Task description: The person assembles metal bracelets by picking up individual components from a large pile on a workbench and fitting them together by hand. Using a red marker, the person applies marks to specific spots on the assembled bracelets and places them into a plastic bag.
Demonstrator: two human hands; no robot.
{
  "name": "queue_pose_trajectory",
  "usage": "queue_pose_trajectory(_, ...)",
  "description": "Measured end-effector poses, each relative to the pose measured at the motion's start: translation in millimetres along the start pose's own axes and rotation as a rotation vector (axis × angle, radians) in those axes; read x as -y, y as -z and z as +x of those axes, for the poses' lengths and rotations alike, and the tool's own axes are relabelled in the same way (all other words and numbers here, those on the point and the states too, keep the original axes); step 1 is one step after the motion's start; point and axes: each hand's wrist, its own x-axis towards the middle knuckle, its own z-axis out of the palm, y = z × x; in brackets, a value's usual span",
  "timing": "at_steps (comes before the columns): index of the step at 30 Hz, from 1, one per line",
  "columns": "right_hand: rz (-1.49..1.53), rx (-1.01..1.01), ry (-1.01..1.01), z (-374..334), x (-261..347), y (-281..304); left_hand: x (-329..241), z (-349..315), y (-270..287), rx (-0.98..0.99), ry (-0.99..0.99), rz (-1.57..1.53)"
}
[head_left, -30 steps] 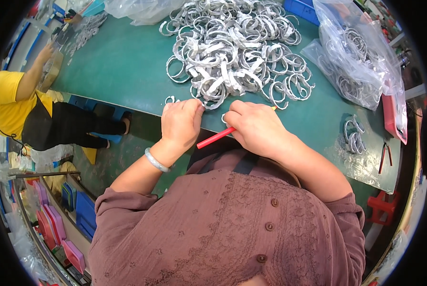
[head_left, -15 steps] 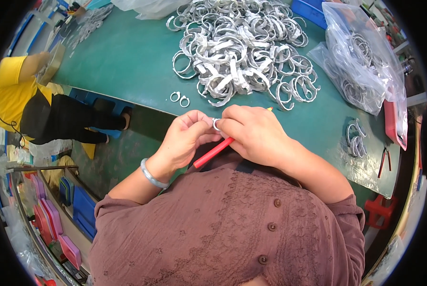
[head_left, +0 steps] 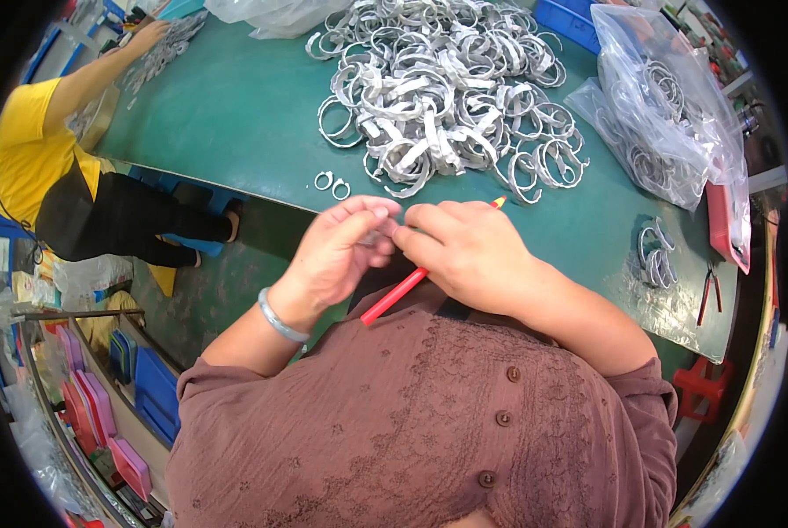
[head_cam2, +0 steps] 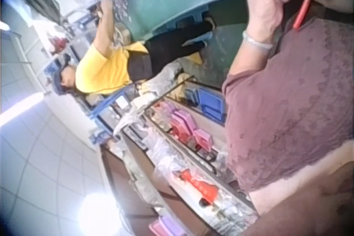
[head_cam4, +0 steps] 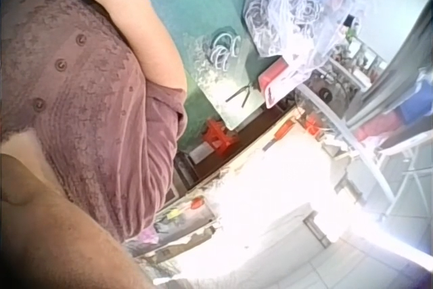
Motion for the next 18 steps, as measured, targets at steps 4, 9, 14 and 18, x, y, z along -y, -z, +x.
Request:
queue_pose_trajectory(4, 0.015, -0.004, -0.092, -13, -11, 12, -19, 16, 17, -0.381, -0.462, 0.975)
queue_pose_trajectory(9, 0.004, -0.016, -0.158, -29, -23, 19, -33, 29, 40, -0.53, -0.549, 1.597)
queue_pose_trajectory(14, 0.043, -0.053, -0.221, -51, -31, 26, -40, 40, 34, -0.411, -0.528, 1.518)
queue_pose_trajectory(18, 0.046, 0.023, -0.309, -63, -33, 39, -46, 54, 43, -0.429, -0.543, 1.514)
